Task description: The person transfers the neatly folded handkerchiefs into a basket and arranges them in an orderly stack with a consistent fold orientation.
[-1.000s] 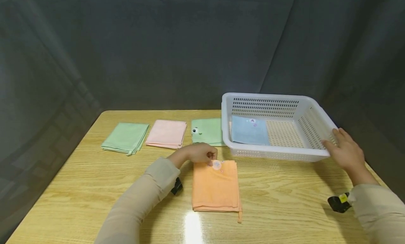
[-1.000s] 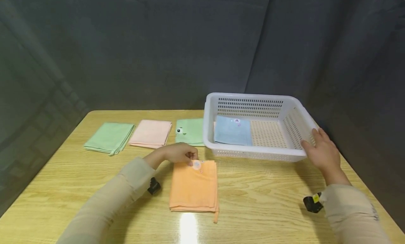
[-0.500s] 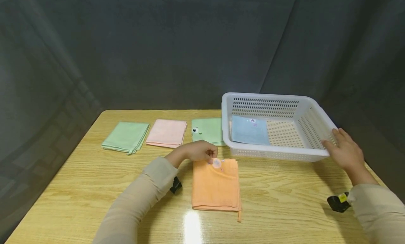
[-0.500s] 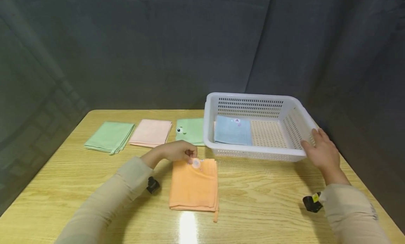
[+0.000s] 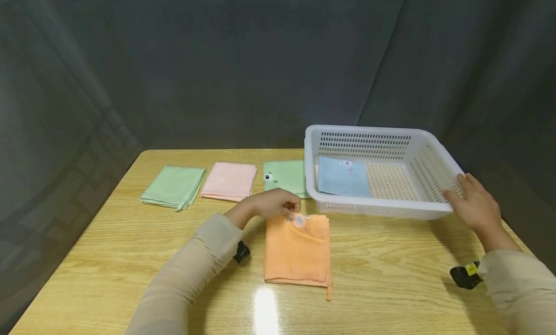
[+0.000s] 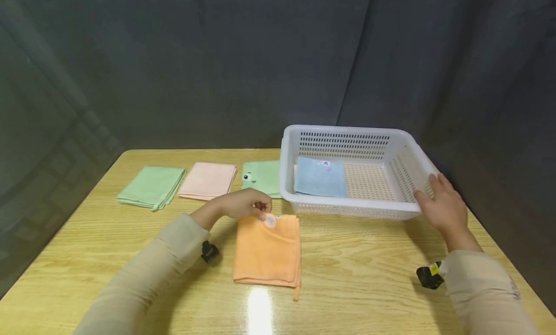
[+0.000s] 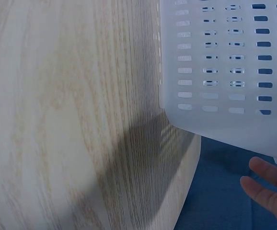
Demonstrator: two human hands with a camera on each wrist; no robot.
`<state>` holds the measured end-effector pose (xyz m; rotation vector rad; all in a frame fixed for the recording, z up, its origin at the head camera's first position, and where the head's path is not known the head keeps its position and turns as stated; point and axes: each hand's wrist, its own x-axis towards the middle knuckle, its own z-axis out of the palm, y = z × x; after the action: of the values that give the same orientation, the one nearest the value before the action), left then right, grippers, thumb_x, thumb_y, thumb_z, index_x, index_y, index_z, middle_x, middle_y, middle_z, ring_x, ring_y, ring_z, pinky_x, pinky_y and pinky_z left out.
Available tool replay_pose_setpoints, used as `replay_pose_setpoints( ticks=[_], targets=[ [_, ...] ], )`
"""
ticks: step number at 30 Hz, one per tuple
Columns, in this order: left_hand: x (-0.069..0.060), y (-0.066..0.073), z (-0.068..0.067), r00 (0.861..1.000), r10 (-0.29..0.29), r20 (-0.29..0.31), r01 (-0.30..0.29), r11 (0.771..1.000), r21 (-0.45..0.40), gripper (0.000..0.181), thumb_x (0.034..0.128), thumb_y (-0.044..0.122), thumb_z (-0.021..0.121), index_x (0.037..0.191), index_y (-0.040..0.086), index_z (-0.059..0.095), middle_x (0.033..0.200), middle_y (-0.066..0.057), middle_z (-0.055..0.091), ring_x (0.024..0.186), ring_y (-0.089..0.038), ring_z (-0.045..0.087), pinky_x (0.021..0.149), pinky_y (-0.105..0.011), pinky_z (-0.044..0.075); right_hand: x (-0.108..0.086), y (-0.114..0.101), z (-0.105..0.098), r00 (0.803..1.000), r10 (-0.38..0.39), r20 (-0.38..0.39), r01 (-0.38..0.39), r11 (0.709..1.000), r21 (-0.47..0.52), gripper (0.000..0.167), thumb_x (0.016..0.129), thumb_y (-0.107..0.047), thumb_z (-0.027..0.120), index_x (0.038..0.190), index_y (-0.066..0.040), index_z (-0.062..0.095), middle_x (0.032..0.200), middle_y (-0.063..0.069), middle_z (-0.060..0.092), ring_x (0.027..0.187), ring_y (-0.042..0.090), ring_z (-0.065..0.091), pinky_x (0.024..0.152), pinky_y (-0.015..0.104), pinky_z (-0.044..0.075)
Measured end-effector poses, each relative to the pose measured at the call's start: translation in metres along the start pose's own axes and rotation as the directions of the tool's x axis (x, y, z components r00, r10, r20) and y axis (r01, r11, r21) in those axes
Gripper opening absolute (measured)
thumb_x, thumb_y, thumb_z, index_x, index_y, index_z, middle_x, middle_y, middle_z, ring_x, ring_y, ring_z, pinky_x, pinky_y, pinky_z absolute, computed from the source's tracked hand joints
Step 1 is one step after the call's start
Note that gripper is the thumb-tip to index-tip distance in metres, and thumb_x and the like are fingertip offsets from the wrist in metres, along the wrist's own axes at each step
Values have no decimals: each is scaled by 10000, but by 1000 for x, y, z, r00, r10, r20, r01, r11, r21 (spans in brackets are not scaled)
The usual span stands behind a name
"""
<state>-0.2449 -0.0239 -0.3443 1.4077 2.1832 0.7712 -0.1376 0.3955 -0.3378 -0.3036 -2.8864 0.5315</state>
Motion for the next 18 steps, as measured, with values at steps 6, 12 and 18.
replay_pose_setpoints(
  ticks=[6, 12, 18],
  targets=[
    [-2, 4, -2, 1000, 30, 6, -30, 999, -20, 167, 811, 48, 572, 697, 90, 458, 635, 26, 383, 577, -78, 323, 558, -193, 297, 0, -2, 0, 1000, 13, 1, -13, 1000, 1, 637, 904, -330, 306, 1324, 81, 60, 1345, 320, 24, 1179, 520, 59, 855, 646, 101],
    [-2, 9, -5, 999, 44, -9, -44, 999, -29, 165, 806, 56, 580, 703, 90, 455, 650, 23, 392, 597, -81, 336, 569, -199, 307, 1, 0, 0, 1000, 9, -4, -9, 1000, -13, 637, 902, -324, 311, 1327, 77, 57, 1342, 323, 31, 1171, 528, 75, 846, 649, 114],
    [-2, 13, -8, 999, 35, -39, -36, 999, -15, 149, 797, 54, 592, 716, 97, 475, 672, 27, 425, 623, -74, 369, 586, -199, 331, 1, 0, 0, 1000, 11, -6, -11, 1000, -16, 635, 901, -323, 307, 1325, 82, 64, 1344, 320, 32, 1177, 521, 71, 855, 647, 109]
  ],
)
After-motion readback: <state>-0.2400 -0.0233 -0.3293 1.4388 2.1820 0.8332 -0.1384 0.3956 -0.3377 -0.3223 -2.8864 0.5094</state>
